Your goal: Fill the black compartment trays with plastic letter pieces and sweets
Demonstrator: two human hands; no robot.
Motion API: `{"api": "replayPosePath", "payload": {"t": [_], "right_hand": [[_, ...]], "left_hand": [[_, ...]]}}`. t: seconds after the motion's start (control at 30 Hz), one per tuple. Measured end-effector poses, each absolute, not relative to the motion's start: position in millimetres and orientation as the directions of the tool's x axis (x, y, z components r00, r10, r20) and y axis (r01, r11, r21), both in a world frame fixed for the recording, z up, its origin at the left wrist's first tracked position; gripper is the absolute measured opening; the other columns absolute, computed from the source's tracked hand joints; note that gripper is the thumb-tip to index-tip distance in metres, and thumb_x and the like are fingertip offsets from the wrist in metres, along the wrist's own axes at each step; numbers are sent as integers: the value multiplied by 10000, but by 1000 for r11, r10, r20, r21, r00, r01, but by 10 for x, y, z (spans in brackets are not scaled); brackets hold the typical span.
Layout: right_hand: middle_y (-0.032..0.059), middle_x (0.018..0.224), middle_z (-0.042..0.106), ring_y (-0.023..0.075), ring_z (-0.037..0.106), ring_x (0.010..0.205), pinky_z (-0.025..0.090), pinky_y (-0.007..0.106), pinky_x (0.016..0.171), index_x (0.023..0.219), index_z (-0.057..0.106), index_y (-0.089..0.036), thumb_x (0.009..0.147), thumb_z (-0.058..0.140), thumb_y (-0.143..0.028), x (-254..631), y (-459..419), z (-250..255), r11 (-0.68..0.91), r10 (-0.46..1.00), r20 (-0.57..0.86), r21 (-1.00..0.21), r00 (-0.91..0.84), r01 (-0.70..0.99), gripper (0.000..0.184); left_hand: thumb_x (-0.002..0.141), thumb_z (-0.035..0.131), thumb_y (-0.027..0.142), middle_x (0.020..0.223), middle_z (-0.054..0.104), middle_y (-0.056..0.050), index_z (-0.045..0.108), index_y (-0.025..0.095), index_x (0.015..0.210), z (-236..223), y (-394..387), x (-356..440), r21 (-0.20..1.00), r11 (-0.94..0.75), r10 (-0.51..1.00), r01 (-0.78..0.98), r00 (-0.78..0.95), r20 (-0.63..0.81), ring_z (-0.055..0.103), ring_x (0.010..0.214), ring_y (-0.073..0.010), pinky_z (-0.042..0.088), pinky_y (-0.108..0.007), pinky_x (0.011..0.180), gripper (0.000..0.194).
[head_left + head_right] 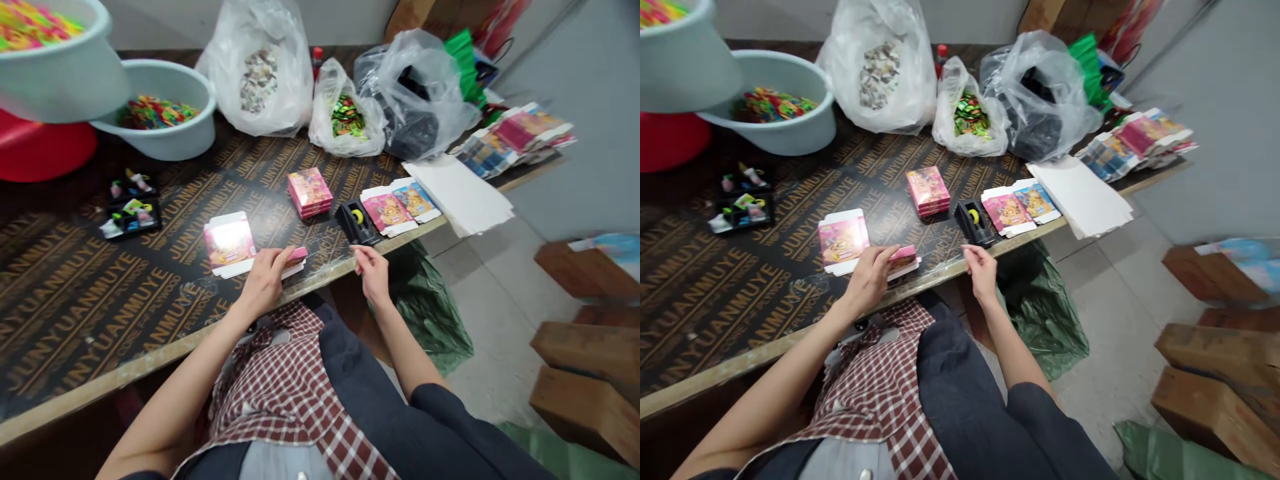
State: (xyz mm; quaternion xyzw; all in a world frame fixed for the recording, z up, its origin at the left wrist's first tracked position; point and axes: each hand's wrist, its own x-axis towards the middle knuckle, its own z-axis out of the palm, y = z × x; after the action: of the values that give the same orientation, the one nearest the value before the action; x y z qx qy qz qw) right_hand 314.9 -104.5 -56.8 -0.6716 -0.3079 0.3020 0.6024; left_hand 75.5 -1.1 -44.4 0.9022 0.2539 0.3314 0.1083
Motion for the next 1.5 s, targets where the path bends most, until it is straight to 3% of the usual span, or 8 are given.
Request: {"api": "replayPosePath", "payload": {"t": [0.2,0.57,0.67,0.8,1.07,1.27,1.4,1.5], "right_hand": [[-96,428,374,47,245,381,158,230,418,936,735,-169,720,730,-460,2288,-771,-198,-196,973,-230,-894,37,-403,362],[-123,348,303,37,164,344,130,218,402,826,703,-163,683,761,-443,2218,-674,-282,-275,947,-322,-777,-19,-566,320],[-113,372,320,47,200,354,166,221,405,807,693,-168,698,721,-527,2222,-650,-340,-262,946,-318,-856,55,-446,376],[-55,446,401,80,351,451,246,234,454,620,666,-160,713,666,-624,2351,-726,-333,-205,966,-195,-978,170,43,472],[12,632,591,132,504,553,398,261,535,813,705,-159,841,543,-642,2631,-471,-215,6,840,172,-951,514,309,511],[135,1128,669,287,608,1072,504,448,881,1060,707,-197,809,584,-664,1977,493,-507,270,922,377,-789,88,552,544],[182,1363,545,327,498,1260,388,520,1059,1314,587,-183,755,685,-623,1189,1330,-685,409,912,320,-678,-256,611,718],[223,1478,404,345,386,1353,335,505,1096,1443,448,-139,716,764,-552,567,1869,-707,440,891,198,-605,-409,664,894]], "left_hand": [[917,435,73,1001,583,-65,381,223,1280,-463,4,747,408,-866,498,289,576,648,557,858,-174,484,-328,758,397],[899,426,76,1059,593,-109,498,198,1194,-440,-23,732,371,-878,477,303,622,621,561,941,-207,482,-372,812,327],[909,477,148,1018,606,-104,590,184,1068,-438,-3,781,393,-856,517,337,596,614,560,907,-207,475,-358,794,199],[931,483,190,836,598,-59,622,185,841,-447,7,912,418,-790,611,448,535,583,538,780,-182,444,-310,702,165],[826,523,79,953,664,-66,709,207,1068,5,-61,426,626,-691,653,361,684,326,596,956,-186,418,-402,970,331],[636,583,-5,1389,564,-61,773,293,881,42,-26,-975,572,-402,833,715,545,-95,385,1372,-360,82,-705,1109,430],[748,554,63,1441,527,-55,749,315,1019,-144,165,-1320,564,-275,885,779,434,-168,389,1395,-309,134,-657,1146,419],[813,654,356,1449,505,-120,660,271,1204,-316,287,-1094,578,-260,910,773,396,-120,418,1377,-313,209,-616,1152,401]]}}
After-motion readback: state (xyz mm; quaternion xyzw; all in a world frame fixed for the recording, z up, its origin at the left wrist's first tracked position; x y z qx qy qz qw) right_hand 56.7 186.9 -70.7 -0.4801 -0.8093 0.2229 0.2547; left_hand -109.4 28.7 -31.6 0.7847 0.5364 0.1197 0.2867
